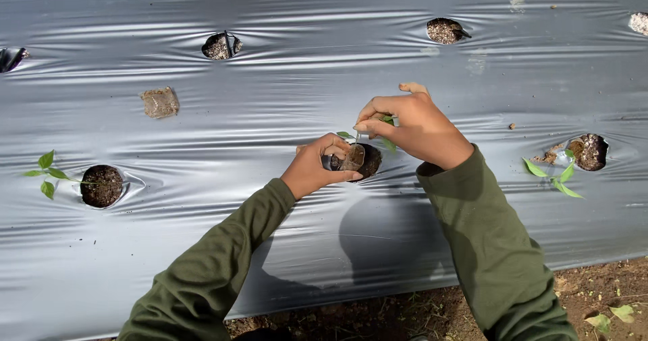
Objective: The person plants small seedlings into pre-cut holes in a silver plastic mulch sheet. They unwrap each seedling from its biodegradable wrapper, place it into a hole, and press the soil and plastic around the base to secure it.
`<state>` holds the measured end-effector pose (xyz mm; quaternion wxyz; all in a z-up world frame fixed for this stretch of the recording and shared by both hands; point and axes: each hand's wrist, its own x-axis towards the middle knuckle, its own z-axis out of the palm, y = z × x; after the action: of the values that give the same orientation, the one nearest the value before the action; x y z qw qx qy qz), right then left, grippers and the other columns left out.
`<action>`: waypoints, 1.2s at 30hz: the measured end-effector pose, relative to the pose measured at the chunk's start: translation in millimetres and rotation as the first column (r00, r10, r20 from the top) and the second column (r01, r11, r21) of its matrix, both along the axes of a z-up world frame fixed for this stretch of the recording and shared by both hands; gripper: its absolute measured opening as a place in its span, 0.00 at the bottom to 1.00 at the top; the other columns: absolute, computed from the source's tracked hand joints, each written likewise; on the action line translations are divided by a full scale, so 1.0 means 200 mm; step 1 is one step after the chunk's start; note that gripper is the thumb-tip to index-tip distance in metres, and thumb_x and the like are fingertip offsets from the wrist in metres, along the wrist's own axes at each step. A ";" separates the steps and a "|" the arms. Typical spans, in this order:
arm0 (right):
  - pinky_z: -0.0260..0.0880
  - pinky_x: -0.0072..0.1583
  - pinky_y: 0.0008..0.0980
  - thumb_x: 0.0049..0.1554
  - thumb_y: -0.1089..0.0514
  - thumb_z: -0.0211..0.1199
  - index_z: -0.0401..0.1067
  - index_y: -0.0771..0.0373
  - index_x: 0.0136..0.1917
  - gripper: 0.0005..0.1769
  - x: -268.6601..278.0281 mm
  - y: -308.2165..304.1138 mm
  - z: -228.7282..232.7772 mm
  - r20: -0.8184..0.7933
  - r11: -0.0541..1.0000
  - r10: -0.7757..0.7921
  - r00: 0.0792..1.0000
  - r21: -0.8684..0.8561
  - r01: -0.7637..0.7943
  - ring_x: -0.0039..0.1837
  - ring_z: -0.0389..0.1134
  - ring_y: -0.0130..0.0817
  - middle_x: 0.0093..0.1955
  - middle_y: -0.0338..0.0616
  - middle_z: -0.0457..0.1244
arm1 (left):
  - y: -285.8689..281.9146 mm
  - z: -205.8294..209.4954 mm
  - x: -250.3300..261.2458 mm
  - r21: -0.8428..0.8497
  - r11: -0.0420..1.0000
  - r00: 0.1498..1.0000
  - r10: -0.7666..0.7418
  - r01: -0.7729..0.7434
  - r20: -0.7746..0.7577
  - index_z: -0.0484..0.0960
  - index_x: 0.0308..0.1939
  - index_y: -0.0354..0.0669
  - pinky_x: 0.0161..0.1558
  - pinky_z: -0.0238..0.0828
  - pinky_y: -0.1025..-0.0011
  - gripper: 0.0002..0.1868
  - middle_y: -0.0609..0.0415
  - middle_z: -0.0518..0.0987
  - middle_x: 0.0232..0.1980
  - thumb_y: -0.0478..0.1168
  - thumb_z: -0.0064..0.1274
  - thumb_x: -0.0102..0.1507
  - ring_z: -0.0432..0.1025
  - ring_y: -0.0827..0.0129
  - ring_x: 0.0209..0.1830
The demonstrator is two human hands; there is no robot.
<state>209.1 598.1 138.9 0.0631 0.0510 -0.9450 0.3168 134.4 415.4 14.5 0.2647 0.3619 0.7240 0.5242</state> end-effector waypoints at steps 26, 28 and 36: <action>0.63 0.54 0.33 0.56 0.58 0.57 0.73 0.64 0.47 0.08 0.04 -0.04 -0.37 -0.038 0.856 -0.063 0.997 -0.515 0.034 0.49 0.66 0.37 0.44 0.44 0.64 | 0.03 0.01 0.00 0.128 0.988 0.981 -0.101 0.081 0.164 0.44 0.69 0.38 0.56 0.65 0.58 0.33 0.36 0.69 0.59 0.35 0.42 0.64 0.68 0.51 0.56; 0.65 0.52 0.37 0.58 0.57 0.53 0.72 0.67 0.45 0.12 0.05 -0.09 -0.33 0.068 0.776 -0.166 0.984 -0.606 0.173 0.46 0.65 0.32 0.41 0.48 0.66 | 0.02 -0.09 -0.02 0.259 0.960 0.961 0.036 -0.109 0.274 0.56 0.58 0.38 0.55 0.65 0.62 0.20 0.39 0.68 0.59 0.37 0.43 0.65 0.68 0.58 0.54; 0.74 0.47 0.36 0.59 0.61 0.52 0.66 0.68 0.50 0.09 0.02 -0.15 -0.41 0.131 0.629 -0.241 0.962 -0.734 0.258 0.47 0.65 0.34 0.43 0.53 0.64 | -0.02 -0.09 0.03 0.269 0.916 0.926 0.207 -0.296 0.315 0.71 0.57 0.43 0.38 0.70 0.82 0.26 0.54 0.75 0.43 0.33 0.59 0.55 0.67 0.82 0.33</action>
<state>212.8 567.7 56.5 0.1120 -0.1135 -0.7312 0.6633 139.9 411.5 -3.8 0.2337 0.2241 0.6279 0.7078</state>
